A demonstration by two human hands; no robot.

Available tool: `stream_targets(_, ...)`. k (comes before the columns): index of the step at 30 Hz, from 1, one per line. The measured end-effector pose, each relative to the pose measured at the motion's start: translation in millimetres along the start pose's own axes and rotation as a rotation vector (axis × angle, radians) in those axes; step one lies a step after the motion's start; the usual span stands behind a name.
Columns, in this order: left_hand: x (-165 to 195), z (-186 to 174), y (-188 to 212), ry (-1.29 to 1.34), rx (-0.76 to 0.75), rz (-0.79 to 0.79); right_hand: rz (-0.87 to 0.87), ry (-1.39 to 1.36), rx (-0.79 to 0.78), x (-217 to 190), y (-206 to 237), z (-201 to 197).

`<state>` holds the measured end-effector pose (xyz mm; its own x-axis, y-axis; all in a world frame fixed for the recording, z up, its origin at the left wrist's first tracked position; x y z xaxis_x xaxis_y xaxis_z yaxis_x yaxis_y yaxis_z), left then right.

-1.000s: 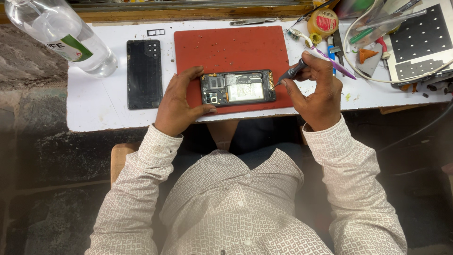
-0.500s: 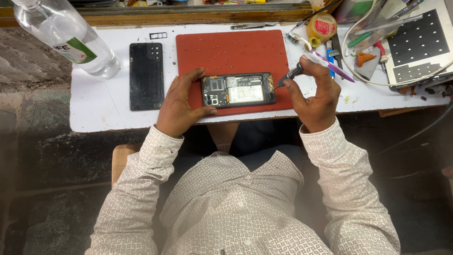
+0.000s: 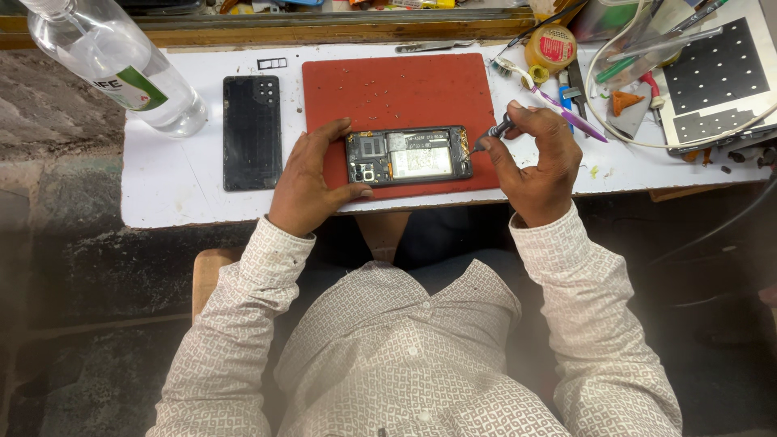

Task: The person disassembles a mobile phone, removes the battery, and uses a small brush to clean the internal components. They then use a screwdriver to adjust screws on the phone's internal frame.

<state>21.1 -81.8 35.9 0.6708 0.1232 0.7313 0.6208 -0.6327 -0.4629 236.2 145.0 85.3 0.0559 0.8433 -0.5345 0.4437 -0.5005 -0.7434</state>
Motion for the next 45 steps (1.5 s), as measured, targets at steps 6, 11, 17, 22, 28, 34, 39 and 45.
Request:
stream_targets(6, -0.2, 0.8, -0.1, -0.001, -0.006, -0.011, -0.098, -0.082, -0.040, -0.8, 5.3, 2.0)
stream_targets(11, -1.3, 1.6, -0.6, -0.011, -0.012, -0.026, -0.122, -0.107, -0.049, 3.5, 5.7, 4.1)
stream_targets(17, -1.9, 1.1, -0.6, -0.009, -0.007, -0.017, -0.230, -0.060, -0.028, 4.4, 5.0, 3.0)
stream_targets(22, -1.0, 1.0, -0.2, -0.013, -0.012, -0.020, -0.153, -0.051, -0.020, 3.4, 5.3, 4.8)
stream_targets(28, -0.2, 0.3, -0.8, -0.011, -0.017, -0.025, -0.044, -0.138, -0.036, 2.9, 6.7, 7.0)
stream_targets(34, -0.8, 0.1, -0.2, -0.014, -0.014, -0.021, -0.107, -0.158, -0.040, -0.7, 8.6, 7.2)
stream_targets(39, -1.3, 0.7, 0.7, -0.021, -0.016, -0.019, -0.228, -0.080, -0.015, -1.1, 9.5, 6.7)
stream_targets(45, 0.5, -0.9, 1.0, -0.019, -0.020, -0.037, -0.113, -0.052, 0.019, -3.4, 8.6, 7.6)
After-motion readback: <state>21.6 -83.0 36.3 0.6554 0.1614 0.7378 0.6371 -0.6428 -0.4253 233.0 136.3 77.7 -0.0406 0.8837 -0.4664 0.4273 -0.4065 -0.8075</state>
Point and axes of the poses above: each hand's wrist, its own y-axis away from the middle knuckle, its own z-axis out of the palm, x = y × z, the point moved 1 cm from there along -y, towards the middle knuckle, and after that the axes turned 13 degrees about x, right-handed, at the moved point
